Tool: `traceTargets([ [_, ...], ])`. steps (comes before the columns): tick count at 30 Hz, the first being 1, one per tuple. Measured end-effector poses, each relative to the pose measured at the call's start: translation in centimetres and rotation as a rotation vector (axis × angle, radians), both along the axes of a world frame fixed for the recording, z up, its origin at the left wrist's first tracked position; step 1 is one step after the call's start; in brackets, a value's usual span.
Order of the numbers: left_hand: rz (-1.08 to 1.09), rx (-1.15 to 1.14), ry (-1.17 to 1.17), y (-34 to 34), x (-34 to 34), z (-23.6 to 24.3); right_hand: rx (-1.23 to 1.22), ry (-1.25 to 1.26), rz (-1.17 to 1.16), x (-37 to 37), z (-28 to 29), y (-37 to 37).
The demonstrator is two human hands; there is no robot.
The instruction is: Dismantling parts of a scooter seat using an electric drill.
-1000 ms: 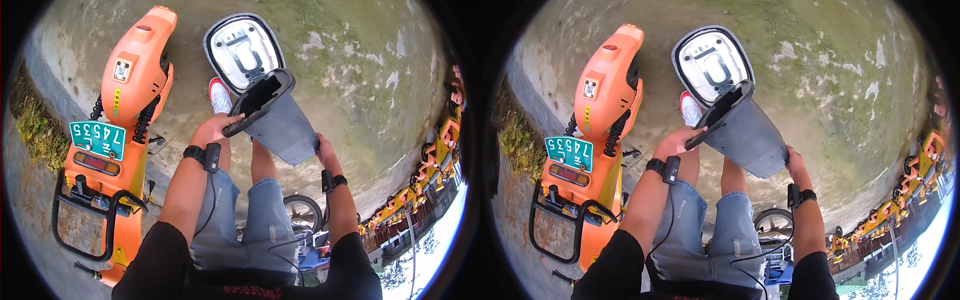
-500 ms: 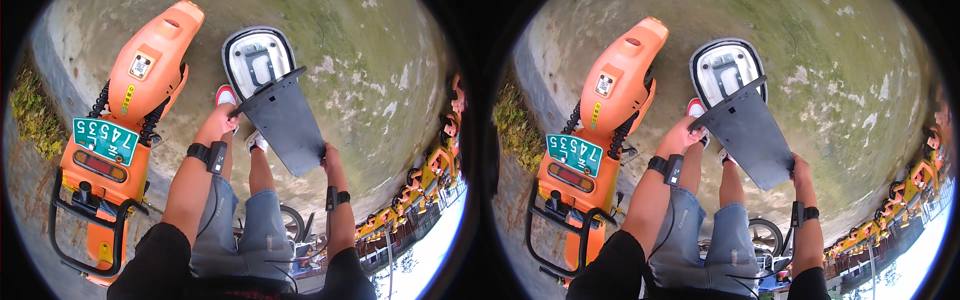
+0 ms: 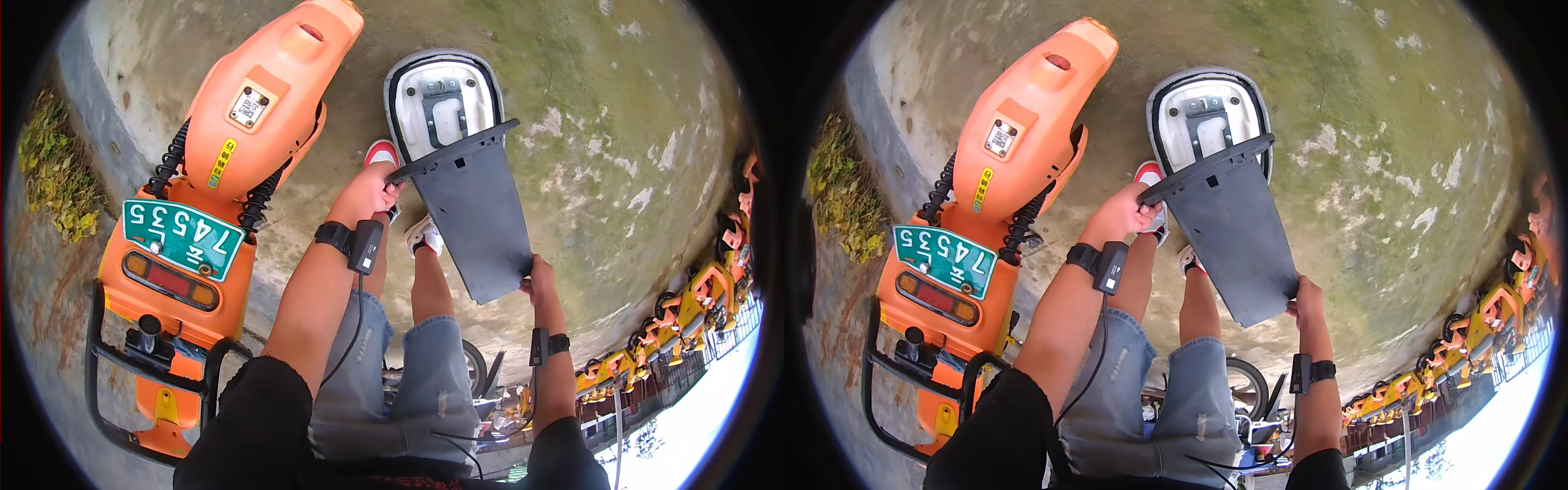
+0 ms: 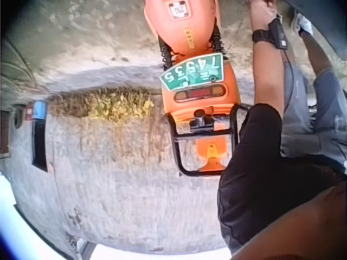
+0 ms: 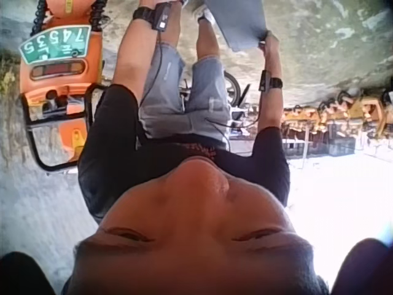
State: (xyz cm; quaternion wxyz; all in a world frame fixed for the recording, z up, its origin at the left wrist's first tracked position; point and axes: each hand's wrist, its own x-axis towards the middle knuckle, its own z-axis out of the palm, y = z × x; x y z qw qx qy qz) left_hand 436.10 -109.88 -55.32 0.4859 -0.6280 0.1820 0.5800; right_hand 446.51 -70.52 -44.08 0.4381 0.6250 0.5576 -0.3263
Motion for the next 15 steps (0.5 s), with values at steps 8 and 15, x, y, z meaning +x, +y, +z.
traceTargets([
  [8, 0.425, 0.009, -0.123, 0.3, 0.9, -2.9, 0.010, -0.020, 0.143, -4.0, 2.3, -2.9],
  [15, 0.229, -0.064, 0.137, 2.2, -1.8, -1.8, 0.042, -0.029, 0.195, -5.0, 3.5, -4.4],
])
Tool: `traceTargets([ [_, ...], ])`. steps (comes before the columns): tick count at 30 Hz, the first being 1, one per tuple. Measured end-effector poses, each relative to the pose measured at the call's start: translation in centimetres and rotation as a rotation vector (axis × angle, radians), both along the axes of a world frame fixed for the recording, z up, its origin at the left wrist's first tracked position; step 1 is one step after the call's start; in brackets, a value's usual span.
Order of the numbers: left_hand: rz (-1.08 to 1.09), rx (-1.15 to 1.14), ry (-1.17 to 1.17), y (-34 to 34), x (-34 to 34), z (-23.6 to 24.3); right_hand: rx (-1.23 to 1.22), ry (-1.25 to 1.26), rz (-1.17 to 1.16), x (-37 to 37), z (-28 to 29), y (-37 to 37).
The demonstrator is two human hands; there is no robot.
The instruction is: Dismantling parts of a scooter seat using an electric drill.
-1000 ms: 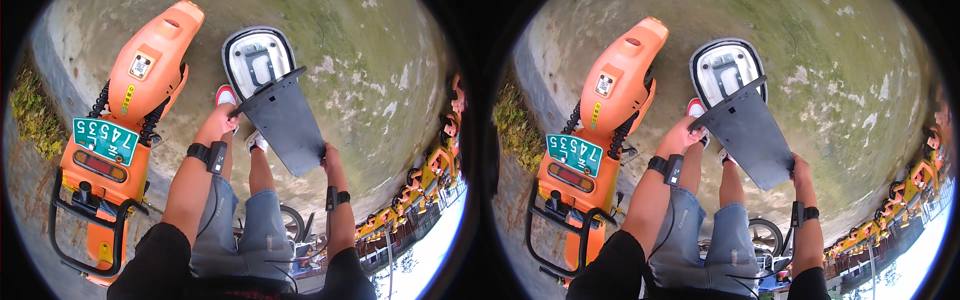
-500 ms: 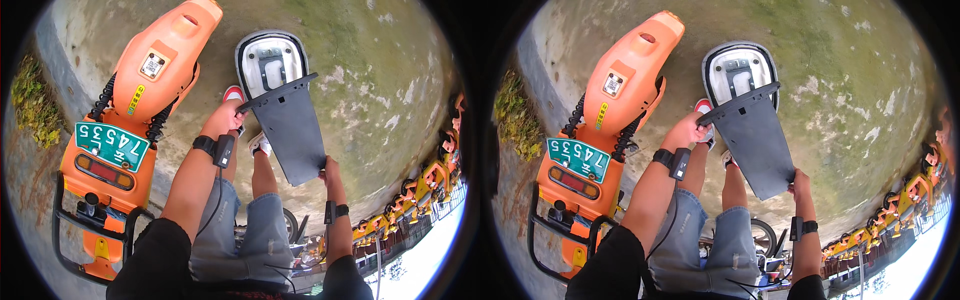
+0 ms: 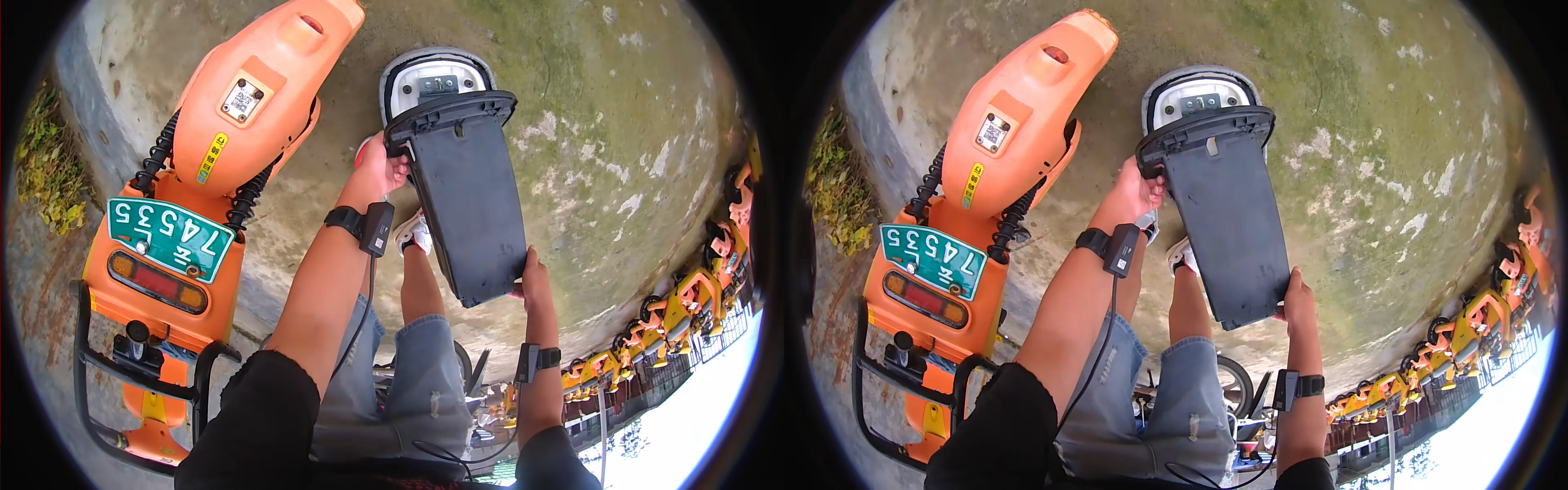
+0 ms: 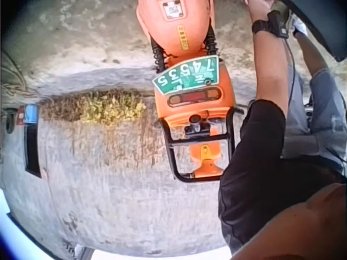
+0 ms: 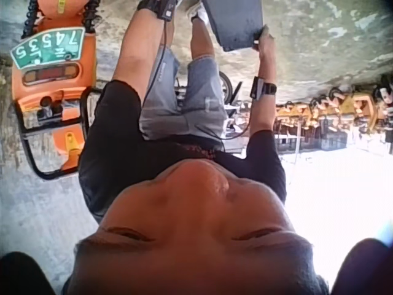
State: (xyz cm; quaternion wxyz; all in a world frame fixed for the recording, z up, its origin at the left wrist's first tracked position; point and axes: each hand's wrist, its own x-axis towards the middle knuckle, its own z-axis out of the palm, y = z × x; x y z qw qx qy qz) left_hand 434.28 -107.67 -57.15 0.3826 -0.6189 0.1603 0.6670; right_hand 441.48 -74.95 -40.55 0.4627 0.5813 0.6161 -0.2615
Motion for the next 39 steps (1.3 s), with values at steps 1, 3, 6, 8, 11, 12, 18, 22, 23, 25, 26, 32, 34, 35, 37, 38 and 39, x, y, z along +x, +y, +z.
traceTargets([
  [1, -0.003, -0.001, 0.003, -0.1, 0.0, -0.2, -0.001, 0.003, -0.003, -0.1, 0.4, -0.4],
  [3, 0.088, -0.050, -0.042, -1.3, 0.5, -0.7, -0.086, 0.107, 0.055, -0.7, 2.2, -1.7],
  [6, 0.077, 0.018, 0.001, -1.7, 1.1, -1.8, -0.069, 0.153, 0.178, -2.4, 3.4, -3.2],
  [8, 0.065, 0.028, 0.039, -0.9, 1.4, -2.2, -0.027, 0.160, 0.255, -0.9, 2.3, -3.1],
  [11, -0.001, -0.034, -0.030, -0.4, 0.9, -2.6, -0.028, 0.197, 0.280, 0.7, 1.7, -3.7],
  [12, 0.006, -0.048, -0.004, -0.4, 0.6, -2.7, -0.068, 0.218, 0.231, 1.2, 1.9, -3.8],
  [18, -0.051, -0.095, -0.009, 0.4, -0.5, -1.6, -0.062, 0.187, 0.057, 3.0, 2.5, -3.8],
  [22, 0.054, -0.055, 0.020, -0.2, 0.2, -0.4, -0.069, 0.196, 0.136, 1.7, 4.9, -3.6],
  [23, 0.097, -0.037, 0.020, -0.5, 0.8, 0.2, -0.028, 0.225, 0.137, 1.0, 5.8, -4.1],
  [25, 0.132, -0.036, 0.046, -0.7, 1.6, 1.5, -0.031, 0.234, 0.168, 0.9, 6.3, -3.4],
  [26, 0.169, -0.038, 0.069, -0.8, 1.9, 2.1, -0.038, 0.239, 0.200, 0.8, 6.6, -3.0],
  [32, 0.177, -0.078, 0.090, 0.1, 1.0, 4.4, 0.003, 0.244, 0.192, 0.9, 7.9, -1.7],
  [34, 0.157, -0.092, 0.093, -0.6, 1.4, 4.1, -0.038, 0.221, 0.188, -0.1, 7.1, -2.4],
  [35, 0.187, -0.096, 0.040, -1.3, 1.5, 2.7, -0.082, 0.198, 0.187, -0.6, 6.7, -2.9],
  [37, 0.206, -0.081, -0.020, 0.0, 0.3, 1.8, -0.064, 0.167, 0.166, -0.5, 6.1, -2.0],
  [38, 0.205, -0.071, -0.028, 0.5, 0.9, 2.1, -0.059, 0.146, 0.145, -0.2, 6.1, -1.5],
  [39, 0.135, -0.086, 0.054, 0.2, 0.0, 3.1, -0.028, 0.112, 0.143, 0.7, 6.2, -1.3],
])
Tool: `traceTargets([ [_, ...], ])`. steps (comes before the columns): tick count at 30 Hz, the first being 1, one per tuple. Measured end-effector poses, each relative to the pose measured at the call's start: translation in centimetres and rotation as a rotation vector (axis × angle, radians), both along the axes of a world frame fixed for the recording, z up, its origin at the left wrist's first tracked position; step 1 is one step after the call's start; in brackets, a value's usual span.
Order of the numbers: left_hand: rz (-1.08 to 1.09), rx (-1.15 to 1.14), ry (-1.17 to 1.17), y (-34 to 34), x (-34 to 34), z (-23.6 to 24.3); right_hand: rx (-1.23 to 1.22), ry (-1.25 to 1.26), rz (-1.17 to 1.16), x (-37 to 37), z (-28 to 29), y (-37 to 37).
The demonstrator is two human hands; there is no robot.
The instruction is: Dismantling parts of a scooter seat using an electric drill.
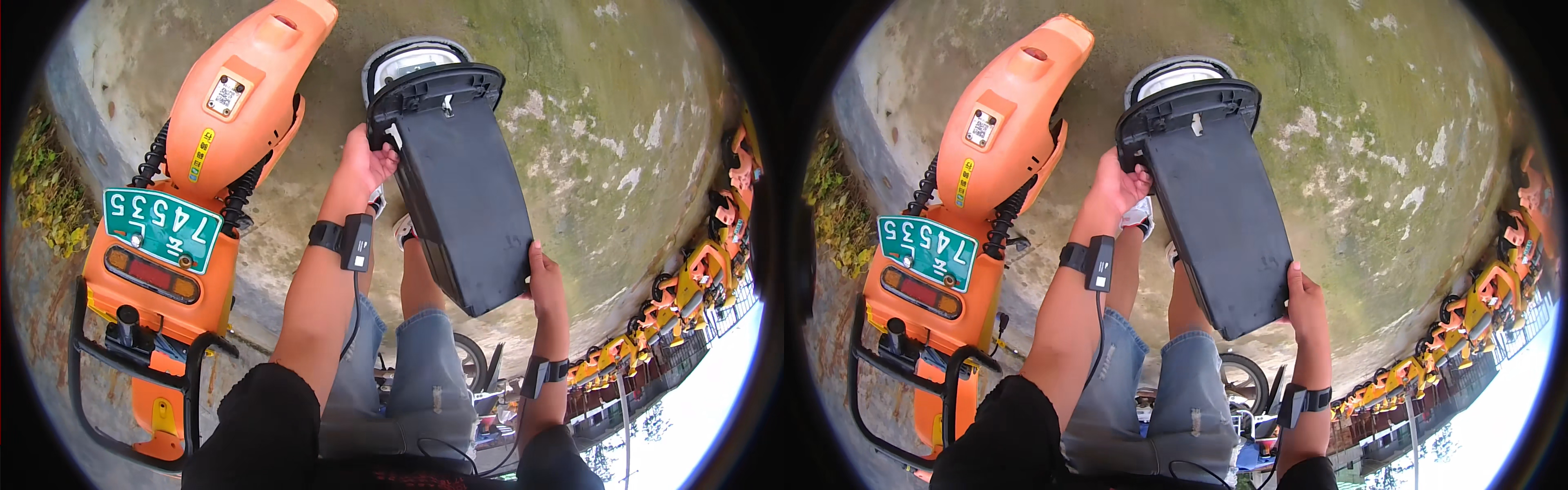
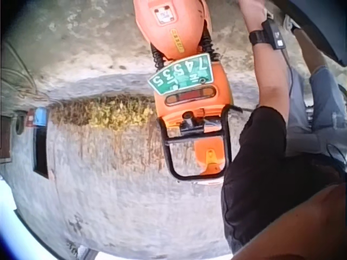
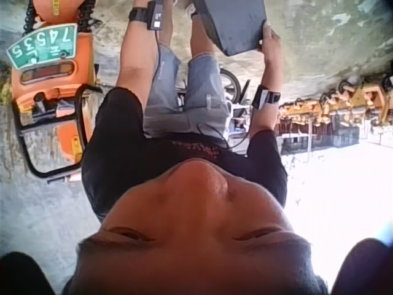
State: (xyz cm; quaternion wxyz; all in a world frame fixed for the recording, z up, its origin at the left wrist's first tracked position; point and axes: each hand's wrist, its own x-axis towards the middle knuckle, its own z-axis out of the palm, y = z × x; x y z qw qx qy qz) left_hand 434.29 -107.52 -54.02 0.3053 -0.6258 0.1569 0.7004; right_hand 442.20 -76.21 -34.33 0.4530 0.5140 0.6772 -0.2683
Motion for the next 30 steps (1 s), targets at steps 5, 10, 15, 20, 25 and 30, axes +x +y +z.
traceTargets([
  [5, -0.060, -0.017, 0.047, 1.4, -0.1, -1.0, -0.069, 0.105, -0.047, 0.6, 0.5, 0.0],
  [10, -0.037, 0.012, 0.037, 0.1, -0.2, -1.1, -0.064, 0.136, -0.074, 1.3, -1.0, -0.7],
  [15, -0.078, 0.044, 0.156, -0.6, 0.2, -0.5, -0.069, 0.158, -0.129, 1.6, -1.0, -1.2],
  [20, -0.055, 0.063, 0.143, 0.7, 1.0, -0.3, -0.015, 0.076, -0.146, 3.3, -2.1, 1.1],
  [25, -0.180, 0.080, 0.207, 1.4, 4.6, 2.3, -0.106, 0.140, -0.272, 6.1, -0.1, 2.0],
  [30, -0.408, 0.139, 0.289, 4.7, 9.7, 9.3, -0.063, 0.145, -0.462, 15.4, -2.6, 6.8],
])
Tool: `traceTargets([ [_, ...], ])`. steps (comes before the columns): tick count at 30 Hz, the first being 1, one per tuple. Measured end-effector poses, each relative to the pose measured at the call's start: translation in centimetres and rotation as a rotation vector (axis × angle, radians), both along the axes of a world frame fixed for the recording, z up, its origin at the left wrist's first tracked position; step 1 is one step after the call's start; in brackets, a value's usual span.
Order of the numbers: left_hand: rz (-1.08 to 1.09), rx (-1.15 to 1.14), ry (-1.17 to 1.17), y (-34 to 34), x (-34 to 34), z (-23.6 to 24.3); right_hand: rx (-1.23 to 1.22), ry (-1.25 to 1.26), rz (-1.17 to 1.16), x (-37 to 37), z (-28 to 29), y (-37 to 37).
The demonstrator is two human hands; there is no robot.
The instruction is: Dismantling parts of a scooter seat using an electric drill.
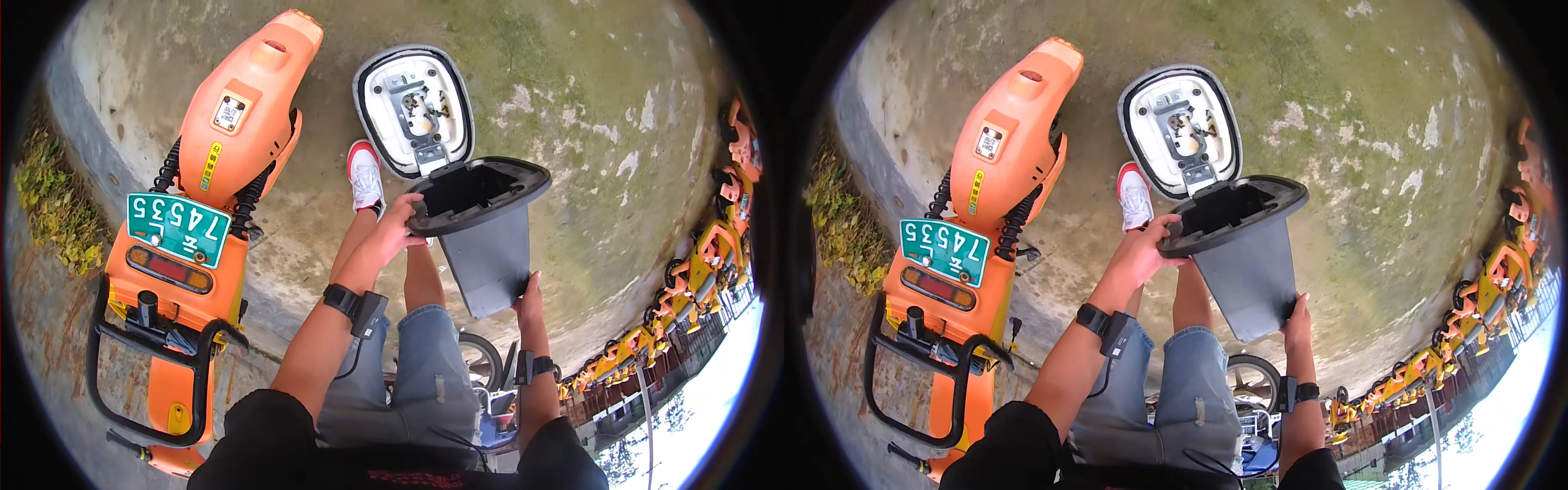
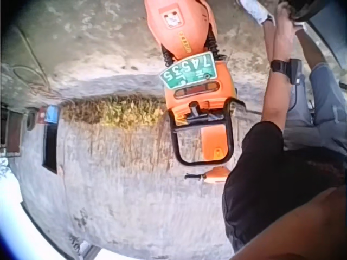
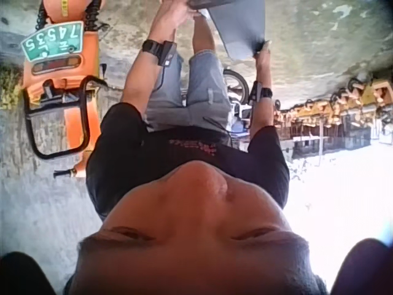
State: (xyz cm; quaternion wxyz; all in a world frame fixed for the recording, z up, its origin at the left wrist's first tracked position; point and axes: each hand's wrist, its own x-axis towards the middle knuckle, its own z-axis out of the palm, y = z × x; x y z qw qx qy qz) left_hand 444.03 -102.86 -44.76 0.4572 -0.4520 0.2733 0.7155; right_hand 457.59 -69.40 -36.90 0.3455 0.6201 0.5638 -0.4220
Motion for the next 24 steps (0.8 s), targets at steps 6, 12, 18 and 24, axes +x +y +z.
traceTargets([
  [6, -0.013, 0.216, -0.005, 1.6, 2.2, 9.3, 0.044, 0.345, -0.336, 7.6, -0.3, 3.7],
  [12, 0.038, 0.307, 0.023, 2.7, 4.2, 14.8, 0.090, 0.448, -0.377, 11.5, -1.3, 4.9],
  [18, -0.004, 0.284, 0.079, 2.3, 8.5, 15.7, 0.086, 0.458, -0.444, 13.2, -1.6, 6.0],
  [24, 0.017, 0.249, 0.250, 2.6, 9.9, 15.3, 0.077, 0.460, -0.487, 14.5, -1.6, 6.8],
])
